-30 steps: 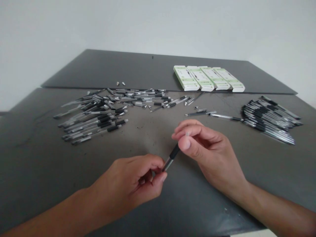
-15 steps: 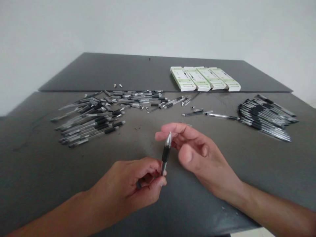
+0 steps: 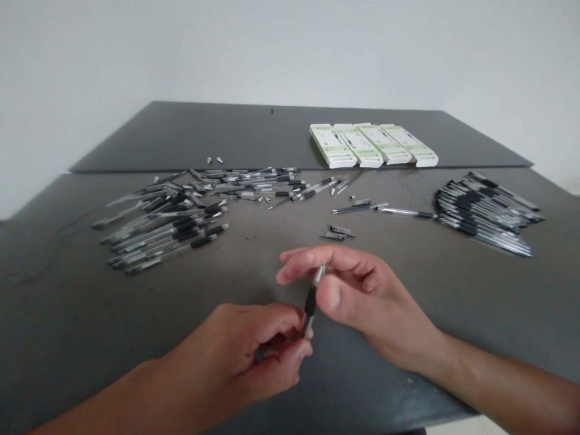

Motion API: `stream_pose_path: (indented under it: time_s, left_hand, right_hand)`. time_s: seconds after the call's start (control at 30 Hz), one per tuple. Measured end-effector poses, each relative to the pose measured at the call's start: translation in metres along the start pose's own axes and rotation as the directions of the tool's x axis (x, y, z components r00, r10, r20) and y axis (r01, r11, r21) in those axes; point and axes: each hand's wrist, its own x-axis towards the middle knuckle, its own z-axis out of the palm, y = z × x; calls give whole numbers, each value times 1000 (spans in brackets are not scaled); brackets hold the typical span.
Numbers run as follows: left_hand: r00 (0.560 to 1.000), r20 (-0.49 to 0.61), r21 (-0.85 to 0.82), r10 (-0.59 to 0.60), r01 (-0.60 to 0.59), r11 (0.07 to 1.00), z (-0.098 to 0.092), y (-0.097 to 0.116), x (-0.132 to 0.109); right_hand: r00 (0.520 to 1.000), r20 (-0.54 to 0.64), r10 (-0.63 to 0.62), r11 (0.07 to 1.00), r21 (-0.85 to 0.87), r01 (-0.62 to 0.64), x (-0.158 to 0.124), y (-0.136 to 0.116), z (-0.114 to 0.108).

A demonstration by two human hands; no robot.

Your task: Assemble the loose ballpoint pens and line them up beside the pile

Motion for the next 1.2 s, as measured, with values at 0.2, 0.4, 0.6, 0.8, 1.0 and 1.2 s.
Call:
stream_pose_path:
  time_s: [0.2, 0.4, 0.6, 0.8, 1.0, 1.2]
  left_hand:
    - [997, 43, -196, -71, 78, 978, -2, 1, -3]
    - [971, 183, -184, -156, 190, 964, -7, 5, 3]
    - [969, 226, -254, -102, 160, 954, -8, 9, 2]
    - [965, 239, -288, -107, 176, 942, -8, 6, 2]
    - [974, 191, -261, -124, 172, 950, -9, 6, 8]
    - [965, 217, -303, -147, 210, 930, -10, 11, 8]
  right_hand:
    - [988, 145, 45, 998, 27, -49, -2, -4, -5]
    - [997, 76, -34, 999, -11, 35, 4, -5, -7]
    - [992, 125, 20, 994, 107, -33, 1, -4, -6]
    - [988, 156, 17, 1000, 13, -20, 2, -7, -7]
    - [998, 27, 65, 998, -14, -65, 3, -5, -9]
    - [991, 101, 83, 987, 131, -96, 0, -3, -9]
